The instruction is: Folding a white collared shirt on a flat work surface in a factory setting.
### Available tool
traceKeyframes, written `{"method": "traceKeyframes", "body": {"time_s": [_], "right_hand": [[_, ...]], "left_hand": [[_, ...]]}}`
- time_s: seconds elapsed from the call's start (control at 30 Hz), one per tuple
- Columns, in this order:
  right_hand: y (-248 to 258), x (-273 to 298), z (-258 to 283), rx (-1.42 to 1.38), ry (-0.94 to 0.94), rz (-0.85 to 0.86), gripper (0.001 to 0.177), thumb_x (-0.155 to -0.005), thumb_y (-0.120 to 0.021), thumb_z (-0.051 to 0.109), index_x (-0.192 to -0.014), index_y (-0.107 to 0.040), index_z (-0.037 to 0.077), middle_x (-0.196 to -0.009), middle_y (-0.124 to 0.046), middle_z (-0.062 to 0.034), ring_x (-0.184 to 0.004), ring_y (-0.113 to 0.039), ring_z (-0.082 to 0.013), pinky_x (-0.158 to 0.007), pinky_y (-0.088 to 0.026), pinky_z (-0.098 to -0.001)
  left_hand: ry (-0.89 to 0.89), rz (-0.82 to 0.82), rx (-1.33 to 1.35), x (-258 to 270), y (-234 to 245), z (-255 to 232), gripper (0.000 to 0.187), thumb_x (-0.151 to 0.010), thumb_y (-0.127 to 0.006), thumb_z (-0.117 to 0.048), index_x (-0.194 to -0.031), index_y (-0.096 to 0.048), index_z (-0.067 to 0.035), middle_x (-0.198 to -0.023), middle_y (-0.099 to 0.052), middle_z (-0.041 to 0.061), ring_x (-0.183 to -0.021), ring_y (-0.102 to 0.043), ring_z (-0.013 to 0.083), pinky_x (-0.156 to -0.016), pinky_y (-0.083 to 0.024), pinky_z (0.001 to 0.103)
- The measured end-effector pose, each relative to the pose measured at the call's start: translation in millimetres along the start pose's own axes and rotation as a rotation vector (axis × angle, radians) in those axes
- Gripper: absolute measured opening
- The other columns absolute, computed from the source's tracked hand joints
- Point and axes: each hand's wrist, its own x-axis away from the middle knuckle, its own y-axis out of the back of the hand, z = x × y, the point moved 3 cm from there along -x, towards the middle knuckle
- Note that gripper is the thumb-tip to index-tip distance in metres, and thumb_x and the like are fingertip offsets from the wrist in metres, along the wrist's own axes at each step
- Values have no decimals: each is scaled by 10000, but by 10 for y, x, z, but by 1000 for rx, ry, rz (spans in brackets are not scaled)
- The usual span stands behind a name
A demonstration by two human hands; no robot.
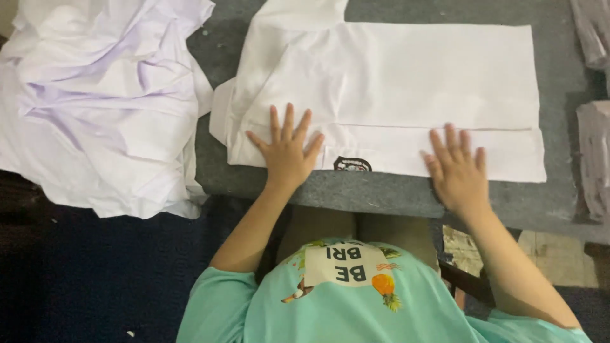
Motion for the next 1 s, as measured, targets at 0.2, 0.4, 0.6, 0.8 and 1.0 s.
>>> {"method": "traceKeyframes", "body": {"time_s": [0.2,0.4,0.6,0.8,1.0], "right_hand": [[312,328,-994,-123,-430,4,786,-976,-2,671,-1663,-36,291,-1732,7,-52,-1532,36,-462,-1211,-24,-689],[-138,385,-1835,-123,-405,-208,640,-1119,-310,406,-1609,-392,3,-1671,-270,-243,-1480,-245,-478,-1039,-278,-733],[-105,288,-2059,-15,-275,-421,408,-1182,-608,363,-1182,-737,-24,-1121,-686,-228,-924,-663,-441,-752,-482,-575],[4,277,-2030,-392,-502,-116,610,-1138,-634,513,-1146,-677,-96,-1107,-685,-276,-976,-631,-439,-708,-477,-562],[-161,419,-2231,-410,-413,-257,550,-1251,-661,353,-857,-470,22,-803,-481,-112,-727,-430,-255,-607,-298,-424]], "left_hand": [[312,345,-22,92,134,360,698,-1020,-277,-654,-1640,-275,-334,-1722,-17,71,-1565,28,406,-1103,22,834],[231,-37,-57,319,233,737,666,-1081,-548,-449,-1571,-384,-29,-1580,-443,227,-1424,-430,418,-1147,-349,539],[342,-231,-4,477,531,1039,543,-930,-787,-285,-1297,-531,24,-1157,-487,217,-1075,-488,455,-745,-487,621],[802,185,440,514,765,1160,572,-885,-753,-471,-1263,-559,-88,-1031,-637,46,-888,-641,208,-838,-501,377],[779,237,607,502,762,1263,310,-991,-690,-418,-906,-671,-121,-852,-632,-36,-821,-578,100,-751,-442,269]]}}
